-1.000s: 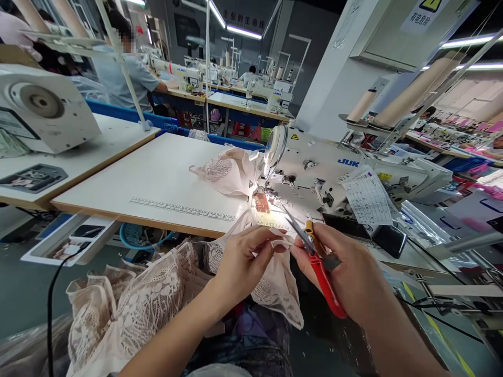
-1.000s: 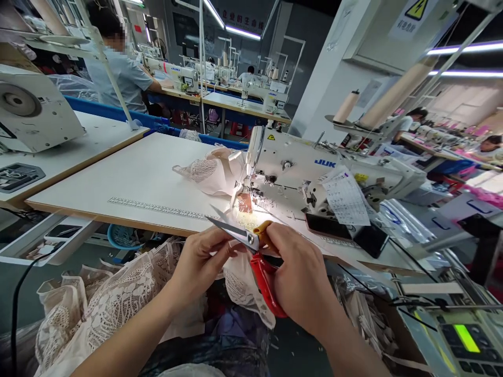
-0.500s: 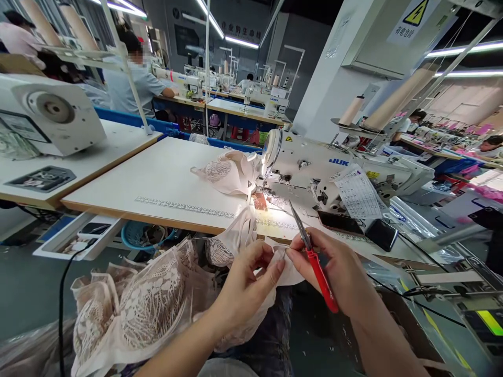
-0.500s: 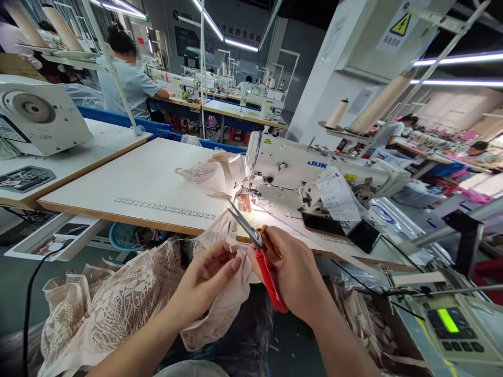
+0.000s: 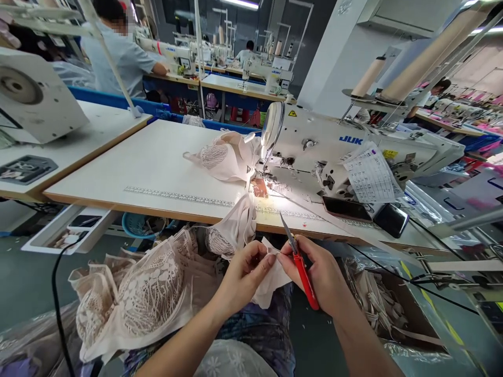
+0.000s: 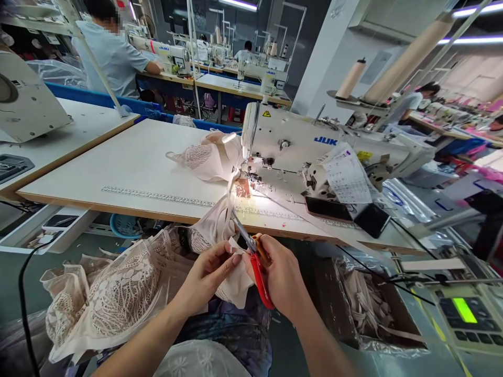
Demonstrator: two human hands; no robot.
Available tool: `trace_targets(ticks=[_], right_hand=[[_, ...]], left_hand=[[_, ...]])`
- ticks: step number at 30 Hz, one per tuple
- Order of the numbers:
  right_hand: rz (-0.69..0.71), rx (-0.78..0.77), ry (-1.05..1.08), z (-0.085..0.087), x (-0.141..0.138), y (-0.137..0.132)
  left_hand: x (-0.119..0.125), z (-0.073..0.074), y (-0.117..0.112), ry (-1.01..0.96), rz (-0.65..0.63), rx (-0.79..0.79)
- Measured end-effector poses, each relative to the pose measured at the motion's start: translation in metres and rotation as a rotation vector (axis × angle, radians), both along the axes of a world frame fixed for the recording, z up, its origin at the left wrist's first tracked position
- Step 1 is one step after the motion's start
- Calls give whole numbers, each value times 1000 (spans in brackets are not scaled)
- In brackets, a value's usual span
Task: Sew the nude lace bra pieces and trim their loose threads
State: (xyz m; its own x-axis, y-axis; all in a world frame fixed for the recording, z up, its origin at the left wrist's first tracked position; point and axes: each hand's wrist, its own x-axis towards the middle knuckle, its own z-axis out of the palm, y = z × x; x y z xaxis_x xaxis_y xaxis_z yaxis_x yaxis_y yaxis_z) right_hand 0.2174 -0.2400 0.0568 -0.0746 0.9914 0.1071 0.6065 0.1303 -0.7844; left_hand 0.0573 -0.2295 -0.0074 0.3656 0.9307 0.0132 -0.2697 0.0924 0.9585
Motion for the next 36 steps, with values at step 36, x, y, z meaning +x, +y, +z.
trace_targets(ticks=[36], right_hand=[[24,-162,287,-44,4,-19]], left_hand=[[-46,-40,-24,58,144,181]])
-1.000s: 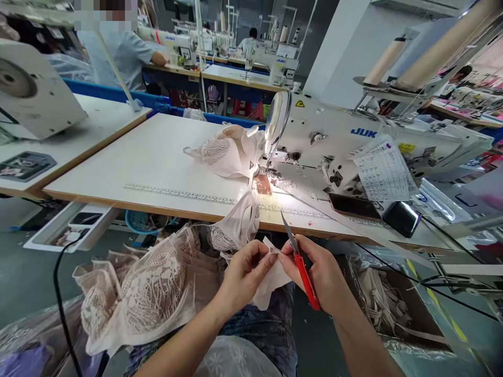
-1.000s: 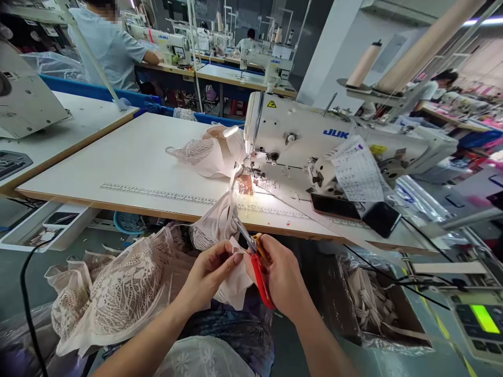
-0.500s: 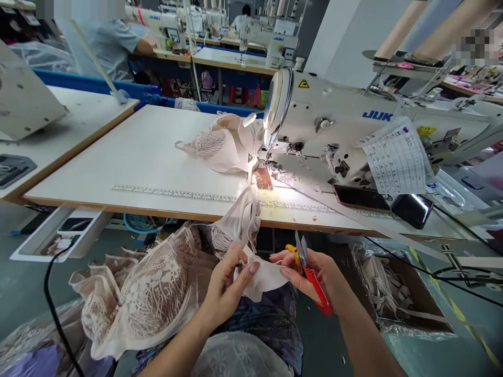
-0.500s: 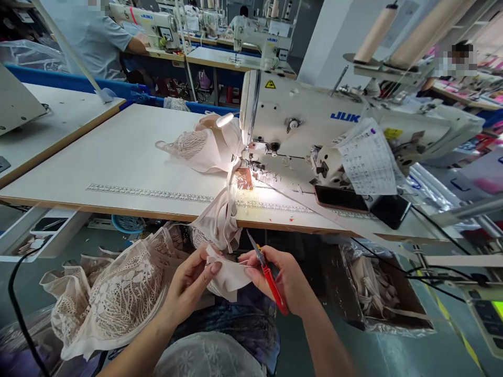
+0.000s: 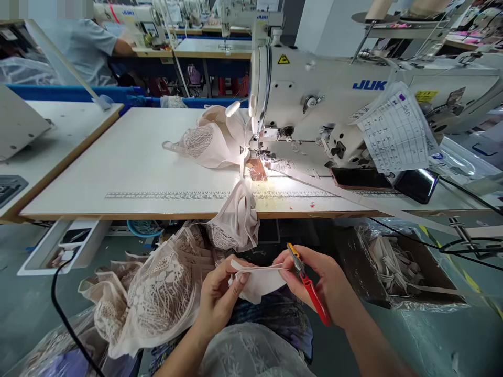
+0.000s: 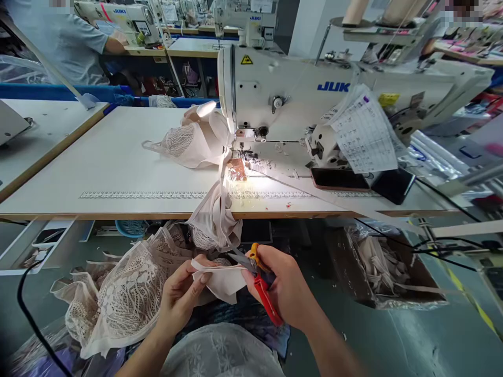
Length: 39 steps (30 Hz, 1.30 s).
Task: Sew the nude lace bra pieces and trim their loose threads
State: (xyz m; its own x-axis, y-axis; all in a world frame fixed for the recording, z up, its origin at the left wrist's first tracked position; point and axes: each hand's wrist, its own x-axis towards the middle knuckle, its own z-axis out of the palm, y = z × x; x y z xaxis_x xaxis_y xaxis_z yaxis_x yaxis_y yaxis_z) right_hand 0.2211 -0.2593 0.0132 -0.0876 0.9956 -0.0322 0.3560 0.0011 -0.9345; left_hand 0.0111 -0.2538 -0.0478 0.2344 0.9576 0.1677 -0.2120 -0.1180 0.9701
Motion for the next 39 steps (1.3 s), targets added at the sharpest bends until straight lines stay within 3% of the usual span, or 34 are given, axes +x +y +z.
trace_targets(ticks=[15,19,22,25,26,28,30,32,39], right_hand=[[-40,-52,-4,-8,-7,-2],[-42,-17,-22,-6,-9,-1],[-13,64,-99,-7,-12,3],[65,196,-185,-8,-19,9],[94,245,-216,-7,-22,11],[126,359,-278,-6,-29,14],[121,470,-325,-5,-35,16],[114,525,-336,-6,-37,16],[55,256,2,-13,-20,12]], left_hand=[[7,-1,-6,-109,170,-293],[-1,2,1,-71,102,-392],[-17,19,7,189,116,-249],[-28,42,9,594,230,119],[-29,48,10,678,203,212],[-24,55,12,718,33,292],[-17,55,18,685,-147,280],[-10,51,26,664,-244,242],[-15,50,36,459,-291,-104]])
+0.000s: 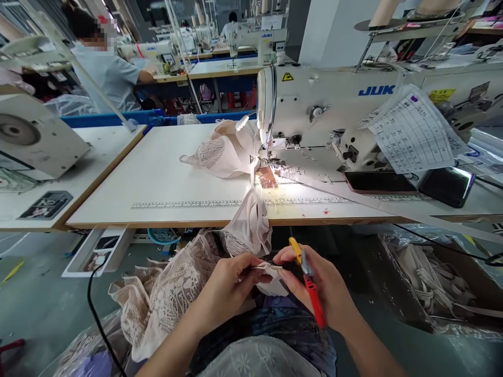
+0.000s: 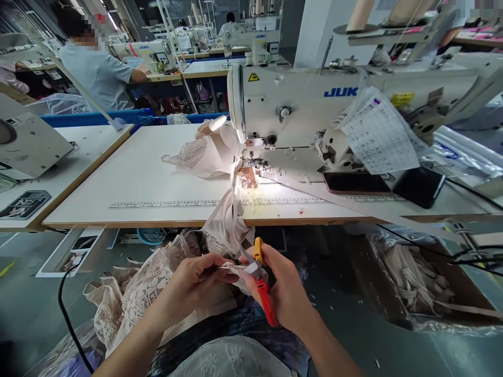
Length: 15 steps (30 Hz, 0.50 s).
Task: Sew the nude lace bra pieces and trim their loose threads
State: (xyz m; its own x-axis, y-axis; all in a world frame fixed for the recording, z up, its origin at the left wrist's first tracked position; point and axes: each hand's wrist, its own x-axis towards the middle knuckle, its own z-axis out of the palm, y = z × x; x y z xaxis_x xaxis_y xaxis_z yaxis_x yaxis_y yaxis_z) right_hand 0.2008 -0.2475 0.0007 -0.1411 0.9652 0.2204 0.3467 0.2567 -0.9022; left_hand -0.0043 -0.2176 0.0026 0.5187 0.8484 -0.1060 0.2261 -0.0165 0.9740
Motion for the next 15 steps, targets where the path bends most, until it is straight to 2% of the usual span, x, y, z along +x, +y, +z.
trace_targets(ticks=[2,5,11,15], right_hand=[[-12,-49,31,-3,2,-2],[-34,-51,13,-12,-2,-6],[-88,134,-18,-33,-10,-13],[-137,187,3,-40,-9,-14]], left_hand=[[-2,1,-1,-53,36,-91],[-3,0,-2,-86,96,-135],[3,-5,-5,-164,206,-188],[6,-5,-7,-225,226,-204]])
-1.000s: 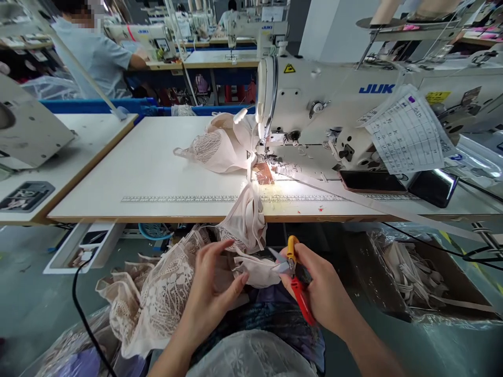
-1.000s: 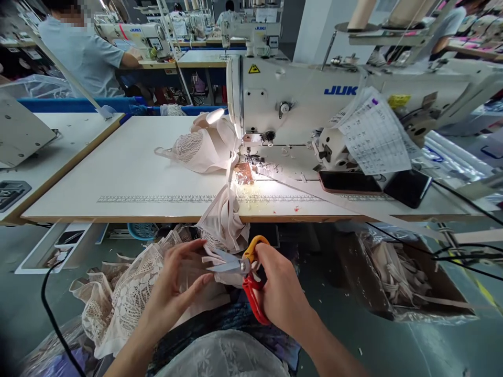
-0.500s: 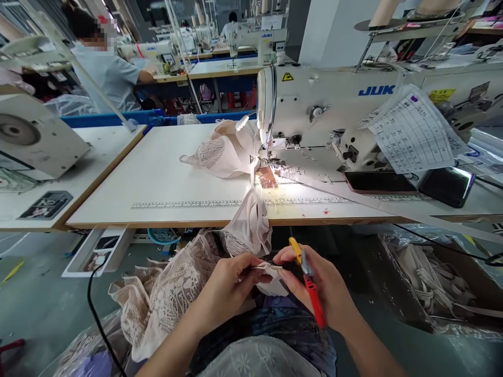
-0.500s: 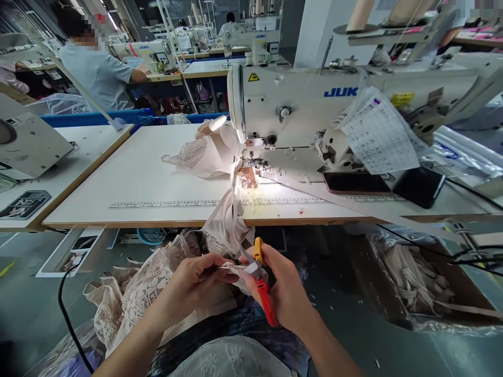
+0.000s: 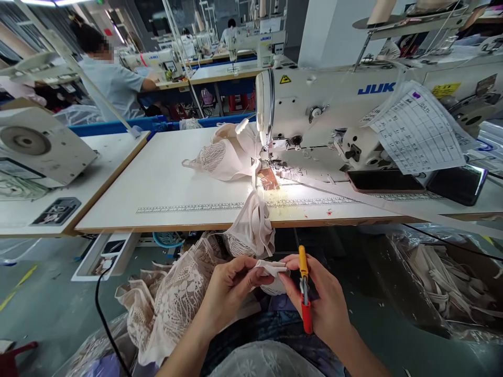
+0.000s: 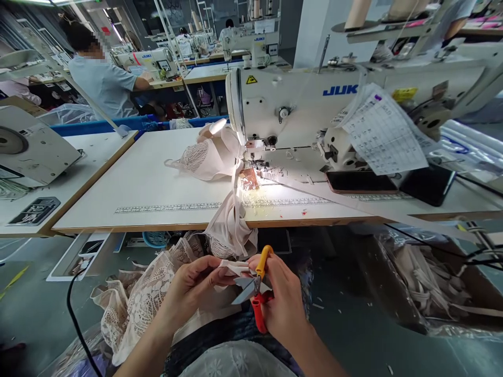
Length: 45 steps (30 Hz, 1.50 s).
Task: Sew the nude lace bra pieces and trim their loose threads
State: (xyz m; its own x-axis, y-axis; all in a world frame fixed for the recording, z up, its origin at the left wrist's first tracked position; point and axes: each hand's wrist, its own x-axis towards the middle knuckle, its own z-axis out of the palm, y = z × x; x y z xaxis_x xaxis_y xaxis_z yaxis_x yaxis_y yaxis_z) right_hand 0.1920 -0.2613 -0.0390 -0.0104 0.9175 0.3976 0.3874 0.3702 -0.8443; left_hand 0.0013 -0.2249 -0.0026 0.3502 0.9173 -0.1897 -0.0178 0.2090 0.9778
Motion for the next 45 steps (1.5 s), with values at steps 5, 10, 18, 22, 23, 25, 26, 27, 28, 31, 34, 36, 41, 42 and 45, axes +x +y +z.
trace_targets(ticks=[5,10,18,22,23,25,26,27,28,31,34,36,41,42,45], right_hand=[[-8,63,-66,1,0,-1],[42,-150,92,10,-1,1],[44,-191,110,16,4,9],[58,-172,31,18,4,13],[54,-175,16,19,2,14],[35,-170,-9,21,-2,14],[21,-161,-19,22,-4,15],[19,-152,-32,24,-5,14],[30,-148,-47,26,-4,15],[189,-197,-170,39,7,20],[364,-288,-486,64,24,37],[421,-332,-730,82,31,50],[493,-311,-1037,108,23,69],[500,-287,-1061,109,20,70],[498,-196,-1106,110,14,71]], left_hand=[[1,1,-2,-41,12,-26],[1,3,-3,-81,-13,-30],[-1,1,-1,-97,-45,-12],[-3,1,-1,-119,-15,3],[-3,1,-1,-124,-4,0],[-5,1,0,-128,19,-5],[-6,2,0,-134,28,-6],[-7,2,0,-146,38,-6],[-8,2,0,-161,39,-9],[-14,1,1,-213,13,-32],[-20,-1,1,-266,-15,-63],[-24,-2,2,-294,-9,-86],[-27,-5,0,-331,21,-102],[-28,-6,-1,-341,21,-101],[-29,-9,-4,-367,25,-105]])
